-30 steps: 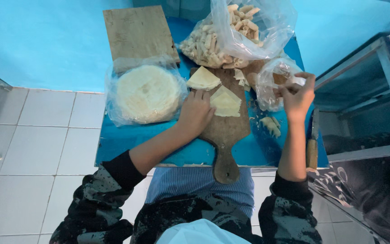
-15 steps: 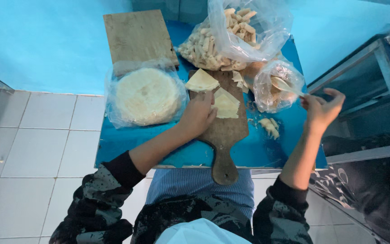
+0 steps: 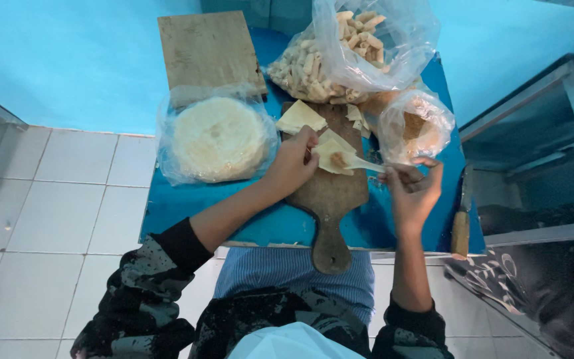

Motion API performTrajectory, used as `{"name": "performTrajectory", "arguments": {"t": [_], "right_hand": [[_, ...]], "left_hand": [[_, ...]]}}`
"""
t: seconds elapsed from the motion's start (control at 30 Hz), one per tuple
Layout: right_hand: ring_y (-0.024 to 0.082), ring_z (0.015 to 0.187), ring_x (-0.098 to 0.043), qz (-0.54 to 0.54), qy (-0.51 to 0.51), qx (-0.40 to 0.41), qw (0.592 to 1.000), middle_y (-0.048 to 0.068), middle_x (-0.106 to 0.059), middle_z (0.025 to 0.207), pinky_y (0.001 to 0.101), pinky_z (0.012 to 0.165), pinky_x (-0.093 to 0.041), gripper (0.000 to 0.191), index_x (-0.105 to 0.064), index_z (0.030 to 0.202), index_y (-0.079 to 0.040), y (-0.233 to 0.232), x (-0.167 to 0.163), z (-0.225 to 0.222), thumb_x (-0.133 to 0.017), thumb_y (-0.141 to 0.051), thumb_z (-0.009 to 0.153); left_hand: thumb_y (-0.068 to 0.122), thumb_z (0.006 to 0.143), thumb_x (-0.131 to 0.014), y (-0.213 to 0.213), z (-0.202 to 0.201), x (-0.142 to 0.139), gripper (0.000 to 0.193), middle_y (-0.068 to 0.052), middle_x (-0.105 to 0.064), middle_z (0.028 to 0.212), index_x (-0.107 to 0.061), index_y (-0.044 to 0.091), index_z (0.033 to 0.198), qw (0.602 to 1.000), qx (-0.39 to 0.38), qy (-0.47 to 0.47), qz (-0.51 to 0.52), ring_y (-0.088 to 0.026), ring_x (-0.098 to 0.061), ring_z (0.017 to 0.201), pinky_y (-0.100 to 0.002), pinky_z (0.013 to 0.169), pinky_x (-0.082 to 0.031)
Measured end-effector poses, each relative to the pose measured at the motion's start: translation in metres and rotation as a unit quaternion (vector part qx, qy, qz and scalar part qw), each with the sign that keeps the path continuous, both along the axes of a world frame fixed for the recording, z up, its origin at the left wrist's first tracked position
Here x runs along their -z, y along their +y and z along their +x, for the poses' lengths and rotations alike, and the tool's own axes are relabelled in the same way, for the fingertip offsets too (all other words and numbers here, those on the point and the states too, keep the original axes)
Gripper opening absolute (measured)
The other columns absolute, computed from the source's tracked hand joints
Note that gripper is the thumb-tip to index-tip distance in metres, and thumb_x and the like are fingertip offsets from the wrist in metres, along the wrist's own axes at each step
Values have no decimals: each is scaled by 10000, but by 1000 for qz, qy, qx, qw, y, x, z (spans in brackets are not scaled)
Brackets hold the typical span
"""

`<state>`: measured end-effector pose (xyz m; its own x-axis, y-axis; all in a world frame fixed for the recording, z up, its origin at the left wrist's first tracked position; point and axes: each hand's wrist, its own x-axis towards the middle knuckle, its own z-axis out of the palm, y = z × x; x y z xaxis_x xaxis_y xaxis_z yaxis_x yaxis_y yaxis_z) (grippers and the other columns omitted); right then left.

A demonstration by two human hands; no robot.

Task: The person takes thin square wrappers from a stack, places filling onto them using a spoon from a plastic bag, and folds the wrappers over the filling by hand on a wooden board, setting the folded pieces aside as they work.

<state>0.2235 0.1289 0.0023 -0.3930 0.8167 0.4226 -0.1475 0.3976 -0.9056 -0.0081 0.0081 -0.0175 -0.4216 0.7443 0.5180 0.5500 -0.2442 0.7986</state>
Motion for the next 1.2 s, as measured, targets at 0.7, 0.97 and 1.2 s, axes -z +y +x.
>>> {"name": "performTrajectory", "arguments": {"t": [0.7, 0.97, 1.2], "right_hand": [[163, 916, -738, 267, 19, 183, 946, 151, -694, 1047, 298, 794, -627, 330, -458, 1246, -12, 7, -19, 31, -726, 118, 1104], [425, 938, -708, 450, -249, 330, 792, 231, -678, 1092, 490, 828, -557, 562, -518, 1224, 22, 20, -64, 8, -807, 51, 744], [316, 832, -724, 269, -303, 48, 913, 131, -727, 931, 423, 701, -556, 500, -568, 1229, -49, -29, -31, -32, -828, -33, 802]], "left_hand": [[65, 992, -632, -7, 6, -9, 133, -184, -648, 954, -566, 39, 1104, 994, 47, 98, -19, -386, -649, 940, -479, 808, -509], [53, 883, -642, -2, 5, -1, 107, -146, -586, 1010, -615, 36, 984, 974, 73, 212, 36, -376, -599, 1015, -464, 858, -503], [43, 865, -656, 1, 6, 3, 116, -143, -574, 1010, -633, 40, 979, 969, 73, 232, 35, -360, -596, 988, -447, 854, -499]]}}
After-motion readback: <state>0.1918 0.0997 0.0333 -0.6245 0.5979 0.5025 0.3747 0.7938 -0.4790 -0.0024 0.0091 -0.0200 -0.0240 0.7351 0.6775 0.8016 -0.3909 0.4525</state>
